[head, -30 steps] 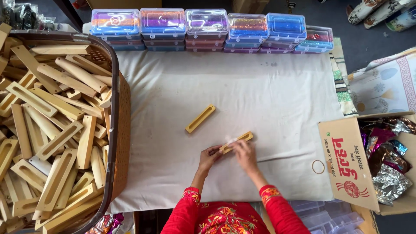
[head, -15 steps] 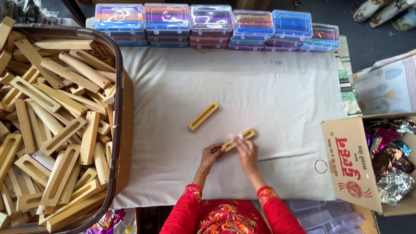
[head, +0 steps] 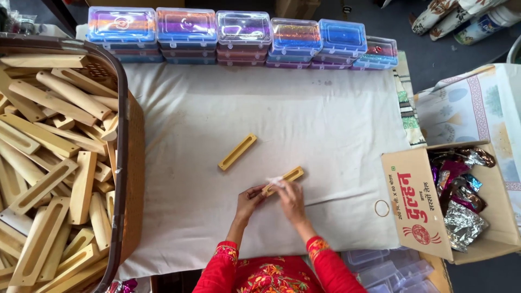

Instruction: Wrapping wooden craft items in decorative foil and placing them in a storage box.

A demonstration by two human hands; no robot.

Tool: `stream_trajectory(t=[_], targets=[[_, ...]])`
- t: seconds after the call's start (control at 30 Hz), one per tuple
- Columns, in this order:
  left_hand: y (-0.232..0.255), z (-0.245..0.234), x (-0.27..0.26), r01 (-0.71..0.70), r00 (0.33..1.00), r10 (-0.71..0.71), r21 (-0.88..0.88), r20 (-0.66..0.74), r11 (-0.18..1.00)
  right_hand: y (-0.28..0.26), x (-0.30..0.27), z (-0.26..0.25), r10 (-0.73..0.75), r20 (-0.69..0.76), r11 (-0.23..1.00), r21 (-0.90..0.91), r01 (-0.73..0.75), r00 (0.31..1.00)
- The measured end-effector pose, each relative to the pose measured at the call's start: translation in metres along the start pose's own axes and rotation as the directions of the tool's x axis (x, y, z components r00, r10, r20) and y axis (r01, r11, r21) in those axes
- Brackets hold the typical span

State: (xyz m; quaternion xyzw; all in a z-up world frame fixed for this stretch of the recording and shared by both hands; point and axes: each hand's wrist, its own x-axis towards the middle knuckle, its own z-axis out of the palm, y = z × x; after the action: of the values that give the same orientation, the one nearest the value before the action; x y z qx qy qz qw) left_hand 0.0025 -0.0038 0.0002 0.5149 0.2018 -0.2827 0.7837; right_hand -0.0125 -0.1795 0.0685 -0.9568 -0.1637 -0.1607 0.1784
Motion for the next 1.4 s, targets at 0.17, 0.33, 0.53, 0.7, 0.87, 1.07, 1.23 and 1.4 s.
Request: stream_trajectory(t=[0.17, 0.33, 0.53, 0.7, 0.87, 1.07, 1.23, 1.4], targets=[[0.006, 0.001, 0.002, -0.014, 1.0, 0.014, 0.035, -0.017, 0.999, 0.018, 0.025, -0.004, 0.177, -0.036, 0.984, 0.032, -0.176, 0.984], [-0.008, -0.003, 0.006, -0.003, 1.0, 0.002, -0.028, -0.025, 1.0, -0.026, 0.012, 0.004, 0.276, 0.0, 0.953, 0.13, -0.274, 0.961], [0.005, 0.004, -0.006, -0.031, 0.999, 0.031, -0.015, -0.011, 0.999, 0.021, 0.019, -0.009, -0.009, -0.004, 0.997, 0.075, 0.009, 1.0], [0.003, 0.001, -0.004, -0.041, 0.999, 0.041, 0.035, -0.025, 0.999, 0.026, 0.035, -0.026, 0.241, -0.002, 0.969, 0.064, -0.24, 0.971], [-0.014, -0.004, 0.007, -0.056, 0.998, 0.054, -0.047, -0.044, 0.997, -0.019, 0.0, -0.005, 0.078, -0.006, 0.994, 0.078, -0.077, 0.997], [0.002, 0.003, -0.008, -0.07, 0.997, 0.07, 0.004, -0.032, 0.998, 0.033, -0.002, 0.007, 0.071, 0.024, 0.996, -0.054, -0.069, 0.997], [0.015, 0.006, -0.014, -0.041, 0.998, 0.042, 0.019, -0.05, 0.999, 0.052, 0.011, 0.0, 0.23, -0.009, 0.971, -0.066, -0.23, 0.973], [0.009, 0.005, -0.011, -0.05, 0.997, 0.05, -0.011, -0.051, 0.999, 0.008, -0.019, 0.03, 0.158, 0.038, 0.986, -0.053, -0.156, 0.987]])
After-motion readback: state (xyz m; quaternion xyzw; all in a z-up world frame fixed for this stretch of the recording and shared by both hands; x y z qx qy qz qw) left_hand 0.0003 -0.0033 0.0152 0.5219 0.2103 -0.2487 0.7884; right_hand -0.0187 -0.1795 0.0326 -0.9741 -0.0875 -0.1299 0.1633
